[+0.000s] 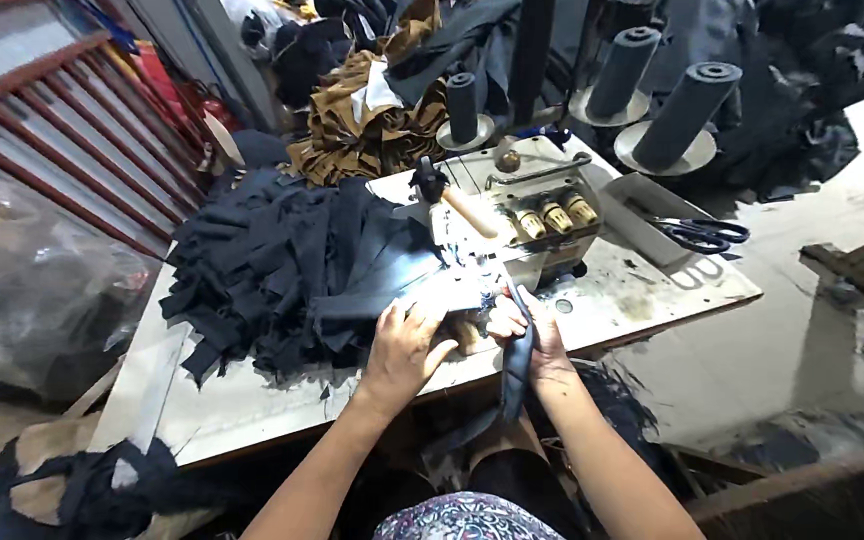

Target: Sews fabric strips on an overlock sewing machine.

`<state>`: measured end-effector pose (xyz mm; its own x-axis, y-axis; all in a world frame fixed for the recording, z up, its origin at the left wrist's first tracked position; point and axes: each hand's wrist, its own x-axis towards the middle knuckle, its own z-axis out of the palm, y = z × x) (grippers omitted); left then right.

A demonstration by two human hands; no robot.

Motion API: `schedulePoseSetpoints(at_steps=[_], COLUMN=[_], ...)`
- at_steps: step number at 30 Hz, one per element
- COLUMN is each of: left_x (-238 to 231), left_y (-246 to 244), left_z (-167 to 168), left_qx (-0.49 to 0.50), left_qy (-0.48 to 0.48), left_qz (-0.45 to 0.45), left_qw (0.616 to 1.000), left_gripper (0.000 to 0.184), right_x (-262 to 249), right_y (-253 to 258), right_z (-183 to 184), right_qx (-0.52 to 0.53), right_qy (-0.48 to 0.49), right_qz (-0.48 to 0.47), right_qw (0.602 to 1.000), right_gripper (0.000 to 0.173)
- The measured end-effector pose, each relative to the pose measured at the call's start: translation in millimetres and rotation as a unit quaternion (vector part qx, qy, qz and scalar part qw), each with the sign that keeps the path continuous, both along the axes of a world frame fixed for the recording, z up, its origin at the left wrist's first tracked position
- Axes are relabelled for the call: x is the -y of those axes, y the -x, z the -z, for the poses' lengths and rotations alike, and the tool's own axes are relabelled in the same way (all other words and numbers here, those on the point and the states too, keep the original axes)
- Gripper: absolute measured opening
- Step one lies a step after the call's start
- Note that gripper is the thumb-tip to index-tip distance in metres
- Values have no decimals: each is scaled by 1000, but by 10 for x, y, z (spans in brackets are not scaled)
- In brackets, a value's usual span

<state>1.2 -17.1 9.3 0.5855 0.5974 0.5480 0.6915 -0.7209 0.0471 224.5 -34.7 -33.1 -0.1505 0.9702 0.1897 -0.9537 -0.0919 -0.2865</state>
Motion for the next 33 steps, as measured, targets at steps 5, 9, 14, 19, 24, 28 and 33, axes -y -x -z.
schedulePoseSetpoints(at_steps=[5, 9, 14, 19, 24, 28, 33], left_x=[62, 72, -5, -208, -459, -289, 245], left_y=[-138, -184, -184, -189, -127, -84, -66], left_z=[-78, -129, -84, -156, -238, -329, -614], left_qx=[-33, -50, -16, -23, -68, 1, 164], left_qy=[6, 11, 30, 74, 75, 158, 223], left_qz=[-70, -91, -24, -11, 2, 20, 139], left_qw=[997, 995, 999, 997, 995, 987, 951], left_gripper=[53, 56, 51, 53, 66, 75, 32], right_x=[-99, -162, -209, -209, -75, 270, 474], right_y=[19, 36, 40, 49, 115, 226, 234], right_z=[-21, -7, -5, -23, -167, -363, -513], right_qx=[47, 63, 48, 68, 163, 385, 444], right_qy=[0, -1, -16, 4, 58, 27, -198], right_qz=[-10, -11, -9, 18, 62, 129, 67], right_qw=[999, 998, 999, 998, 983, 913, 871], right_gripper=[30, 30, 28, 27, 29, 18, 22])
